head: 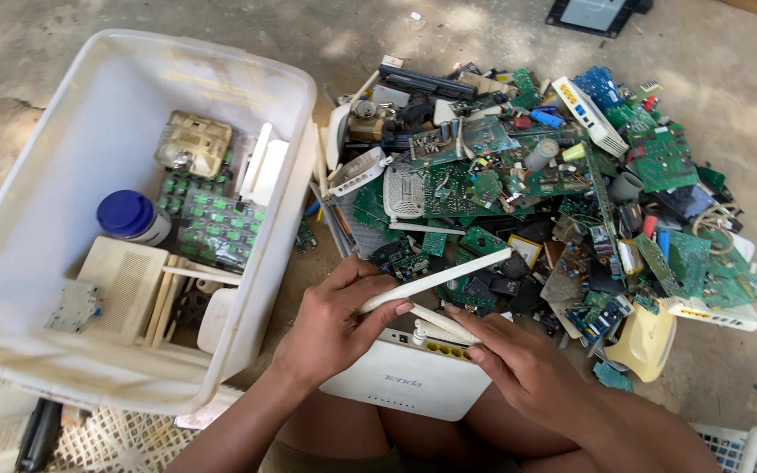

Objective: The person sorts through a pile of electronic components on the floor, picking up individual circuit boards and modules and placing them into separate plastic baskets or containers.

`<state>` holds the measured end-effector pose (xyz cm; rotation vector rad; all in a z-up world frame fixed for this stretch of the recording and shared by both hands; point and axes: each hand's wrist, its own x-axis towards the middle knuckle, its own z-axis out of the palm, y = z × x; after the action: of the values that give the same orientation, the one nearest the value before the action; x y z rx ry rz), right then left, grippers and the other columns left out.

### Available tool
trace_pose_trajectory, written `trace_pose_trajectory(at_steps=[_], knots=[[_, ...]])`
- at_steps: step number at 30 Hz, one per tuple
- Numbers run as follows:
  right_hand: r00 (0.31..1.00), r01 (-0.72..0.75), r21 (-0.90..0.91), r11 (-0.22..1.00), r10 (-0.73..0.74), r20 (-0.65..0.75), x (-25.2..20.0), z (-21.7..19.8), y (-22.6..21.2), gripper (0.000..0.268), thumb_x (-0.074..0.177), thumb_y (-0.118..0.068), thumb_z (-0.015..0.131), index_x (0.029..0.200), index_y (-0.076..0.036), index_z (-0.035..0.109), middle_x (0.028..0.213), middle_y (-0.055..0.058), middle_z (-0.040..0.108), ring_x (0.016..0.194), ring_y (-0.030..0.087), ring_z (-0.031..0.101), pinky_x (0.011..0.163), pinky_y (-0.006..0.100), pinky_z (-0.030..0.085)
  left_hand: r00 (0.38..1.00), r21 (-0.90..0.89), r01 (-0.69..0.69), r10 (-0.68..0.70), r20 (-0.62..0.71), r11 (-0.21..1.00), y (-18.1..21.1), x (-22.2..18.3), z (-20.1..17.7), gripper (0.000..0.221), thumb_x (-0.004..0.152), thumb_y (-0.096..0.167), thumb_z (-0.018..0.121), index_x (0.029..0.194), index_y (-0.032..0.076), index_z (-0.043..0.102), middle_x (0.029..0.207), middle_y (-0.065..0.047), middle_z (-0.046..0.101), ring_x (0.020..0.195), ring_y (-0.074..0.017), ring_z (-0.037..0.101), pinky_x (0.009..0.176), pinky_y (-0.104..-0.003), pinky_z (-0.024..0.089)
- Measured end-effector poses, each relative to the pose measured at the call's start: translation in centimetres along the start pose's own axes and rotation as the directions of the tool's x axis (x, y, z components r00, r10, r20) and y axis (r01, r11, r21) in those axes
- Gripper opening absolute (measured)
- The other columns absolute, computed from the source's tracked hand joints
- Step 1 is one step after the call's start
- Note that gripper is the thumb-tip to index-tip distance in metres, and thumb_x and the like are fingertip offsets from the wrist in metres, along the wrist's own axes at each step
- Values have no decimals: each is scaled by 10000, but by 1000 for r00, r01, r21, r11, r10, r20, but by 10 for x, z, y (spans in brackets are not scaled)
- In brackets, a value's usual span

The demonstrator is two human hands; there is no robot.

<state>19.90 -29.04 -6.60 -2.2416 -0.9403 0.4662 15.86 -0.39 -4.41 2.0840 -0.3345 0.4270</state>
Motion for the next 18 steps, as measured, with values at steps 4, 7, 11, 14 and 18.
trace_pose_trajectory(at_steps=[4, 7, 11, 14, 18], knots=[[986, 73, -45, 996, -79, -150, 8, -3, -3, 486, 1056, -271, 458, 1527, -159, 501, 958, 24, 696, 798, 223, 641, 704, 352, 468, 1000, -95, -18, 16, -24, 995, -12, 14, 3, 224, 930, 188, 751, 1036, -7, 722, 1000, -107, 654, 882, -219, 695, 791, -307, 569], [980, 57, -91, 994, -73, -185, 12, -7, -1, 471, 1048, -257, 491, 1515, -206, 528, 896, 3, 645, 740, 206, 591, 666, 335, 477, 997, -20, -9, 7, -72, 1000, -19, 17, 8, 205, 927, 229, 754, 1020, 46, 744, 984, -73, 655, 864, -194, 686, 777, -289, 560], [976, 69, -76, 995, -83, -201, 16, 2, 11, 458, 1053, -226, 484, 1501, -154, 549, 851, 12, 594, 697, 193, 572, 616, 339, 442, 973, 346, -222, 231, 15, 912, -15, 27, 8, 215, 1000, 331, 684, 1052, 138, 762, 1103, -32, 639, 1064, -236, 633, 935, -429, 453], [959, 132, -111, 985, -155, -238, 22, 3, 2, 414, 1046, -198, 488, 1435, -98, 589, 1058, 47, 656, 791, 215, 648, 656, 360, 493, 921, 579, -386, 262, 289, 718, 11, 24, 5, 579, 985, 586, 527, 1252, 96, 681, 1244, -70, 662, 1245, -284, 587, 1205, -574, 275], [985, 88, 29, 996, -82, -154, 14, 7, 7, 564, 975, -350, 542, 1426, -11, 570, 1407, 136, 658, 1281, 279, 648, 1031, 384, 518, 871, 812, -484, 85, 485, 327, 17, -2, 18, 1269, 529, 909, 721, 1515, 154, 457, 1333, -62, 545, 1237, -303, 548, 1273, -575, 233]])
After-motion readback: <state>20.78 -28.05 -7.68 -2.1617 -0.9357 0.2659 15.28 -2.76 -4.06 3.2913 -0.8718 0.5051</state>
